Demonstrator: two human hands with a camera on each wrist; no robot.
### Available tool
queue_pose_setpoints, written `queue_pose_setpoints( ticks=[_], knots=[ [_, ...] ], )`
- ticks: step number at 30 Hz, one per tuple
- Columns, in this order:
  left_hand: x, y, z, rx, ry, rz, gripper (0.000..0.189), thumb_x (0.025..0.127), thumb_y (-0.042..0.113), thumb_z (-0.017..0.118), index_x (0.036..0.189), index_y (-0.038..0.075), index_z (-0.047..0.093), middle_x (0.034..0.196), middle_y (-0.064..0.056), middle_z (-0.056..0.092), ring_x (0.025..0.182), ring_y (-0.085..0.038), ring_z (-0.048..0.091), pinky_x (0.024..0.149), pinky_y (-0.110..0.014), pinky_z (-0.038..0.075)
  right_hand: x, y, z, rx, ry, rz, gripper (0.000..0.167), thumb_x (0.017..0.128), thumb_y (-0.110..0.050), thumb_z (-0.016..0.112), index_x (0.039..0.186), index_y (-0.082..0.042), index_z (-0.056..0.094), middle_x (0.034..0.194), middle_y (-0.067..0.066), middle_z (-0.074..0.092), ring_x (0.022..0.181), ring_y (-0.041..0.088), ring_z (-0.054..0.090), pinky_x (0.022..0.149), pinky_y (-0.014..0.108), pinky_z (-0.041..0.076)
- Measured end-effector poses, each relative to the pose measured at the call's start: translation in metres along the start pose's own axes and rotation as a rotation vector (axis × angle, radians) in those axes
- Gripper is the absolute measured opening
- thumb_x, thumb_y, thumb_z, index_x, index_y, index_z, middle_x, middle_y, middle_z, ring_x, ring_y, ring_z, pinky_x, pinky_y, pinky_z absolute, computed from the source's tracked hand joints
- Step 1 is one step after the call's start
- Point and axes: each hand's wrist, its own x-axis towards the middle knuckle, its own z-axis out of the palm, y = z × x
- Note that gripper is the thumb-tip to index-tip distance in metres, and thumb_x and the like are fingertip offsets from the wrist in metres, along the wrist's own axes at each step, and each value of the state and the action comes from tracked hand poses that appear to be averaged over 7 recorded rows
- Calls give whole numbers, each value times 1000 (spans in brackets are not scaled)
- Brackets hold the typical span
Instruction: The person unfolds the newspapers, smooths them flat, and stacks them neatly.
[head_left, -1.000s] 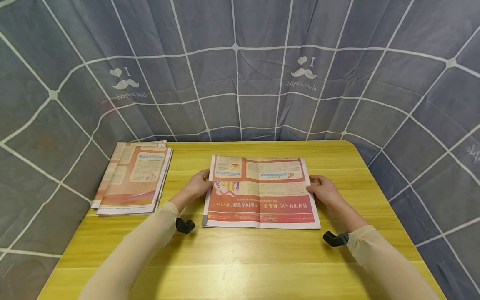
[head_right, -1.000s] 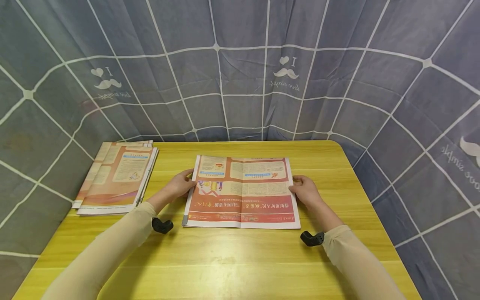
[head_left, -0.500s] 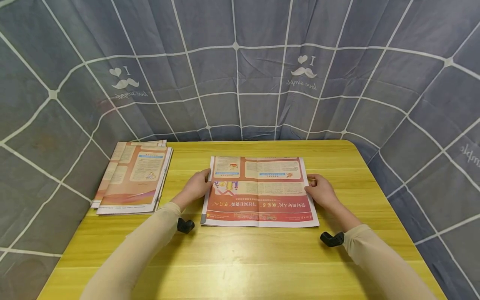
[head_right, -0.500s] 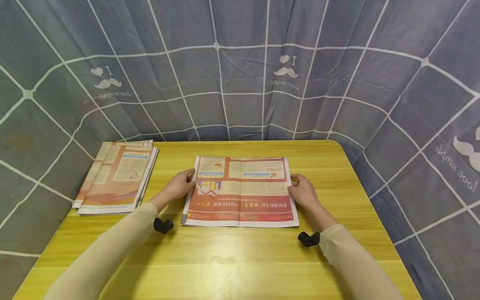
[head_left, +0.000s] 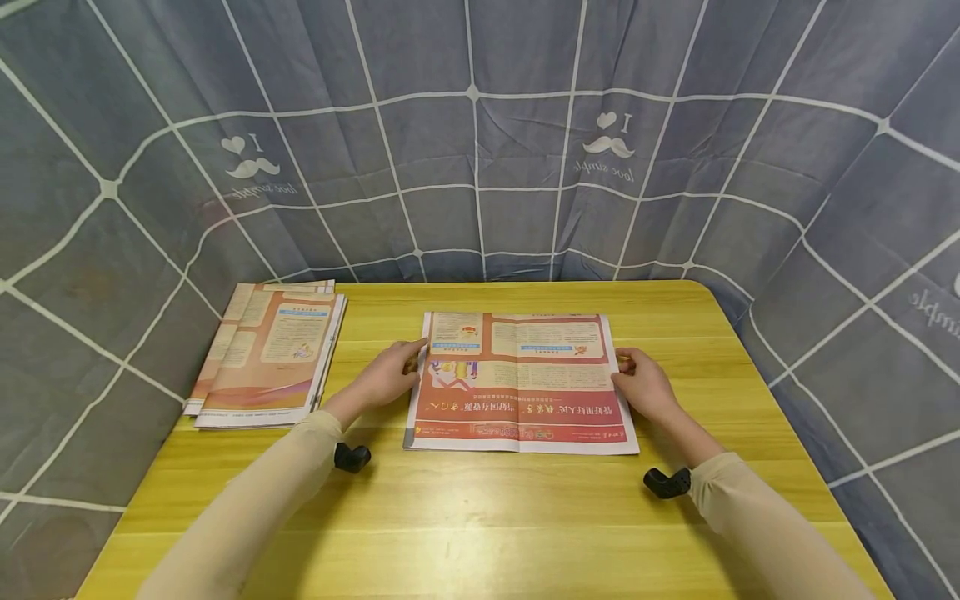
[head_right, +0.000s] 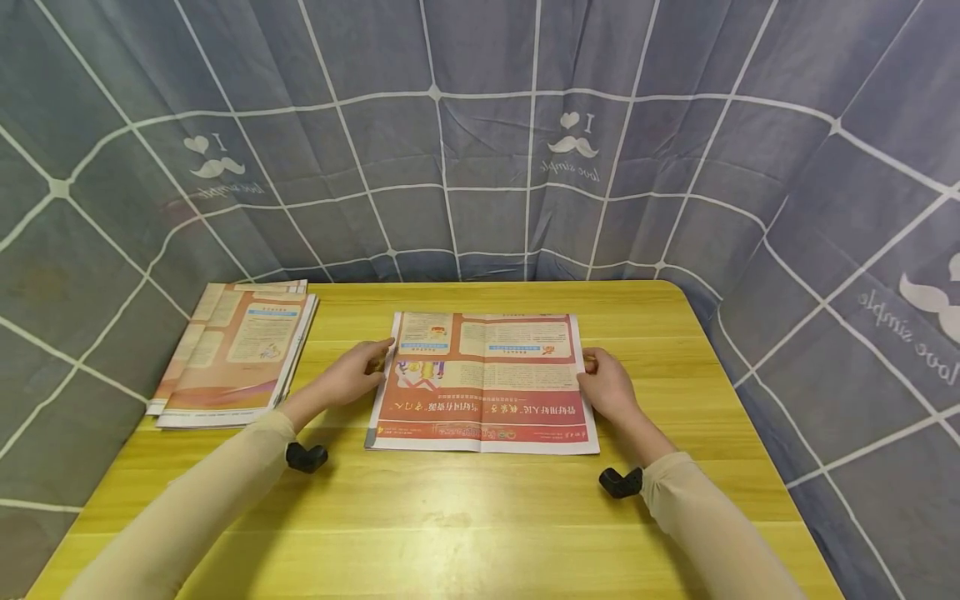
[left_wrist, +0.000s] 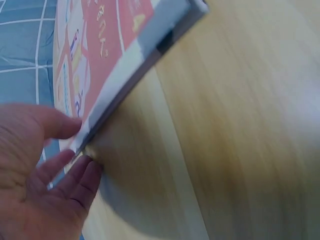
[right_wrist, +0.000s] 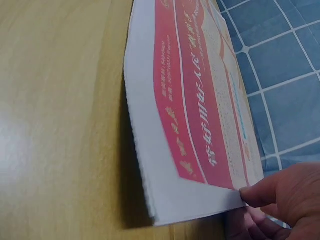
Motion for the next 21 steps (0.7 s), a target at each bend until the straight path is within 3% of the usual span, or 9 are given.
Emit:
queue_pose_setpoints(
  ticks=[4, 7, 13, 21],
  knots=[
    [-9, -3, -3, 70, -62, 120, 62, 100, 7, 61, 158, 4, 39, 156, -22, 42, 142, -43, 39, 114, -56, 33, -3, 1, -1, -22, 8, -24, 54, 98, -6, 60, 147, 10, 44, 127, 27, 55, 110, 37, 55, 93, 49, 46],
    [-16, -7, -2, 83, -113, 168, 59, 102, 8, 59, 158, 8, 41, 160, -20, 37, 147, -44, 30, 117, -58, 27, -7, 3, 0, -55, 11, -58, 52, 100, -9, 61, 148, 7, 46, 133, 28, 53, 114, 39, 54, 97, 53, 45],
    [-28, -15, -1, 62, -180, 165, 58, 103, 12, 57, 158, 15, 42, 165, -10, 32, 153, -41, 15, 119, -60, 22, -19, 5, 0, -159, -4, -193, 49, 103, -16, 61, 147, 0, 52, 138, 24, 55, 121, 39, 54, 101, 58, 44],
    [-42, -19, -6, 65, -239, 157, 66, 97, 10, 61, 159, 19, 41, 167, -2, 29, 155, -37, 11, 119, -62, 19, -35, 11, 0, -324, -65, -361, 48, 100, -18, 67, 144, -3, 57, 145, 21, 55, 135, 43, 44, 110, 61, 34]
  ],
)
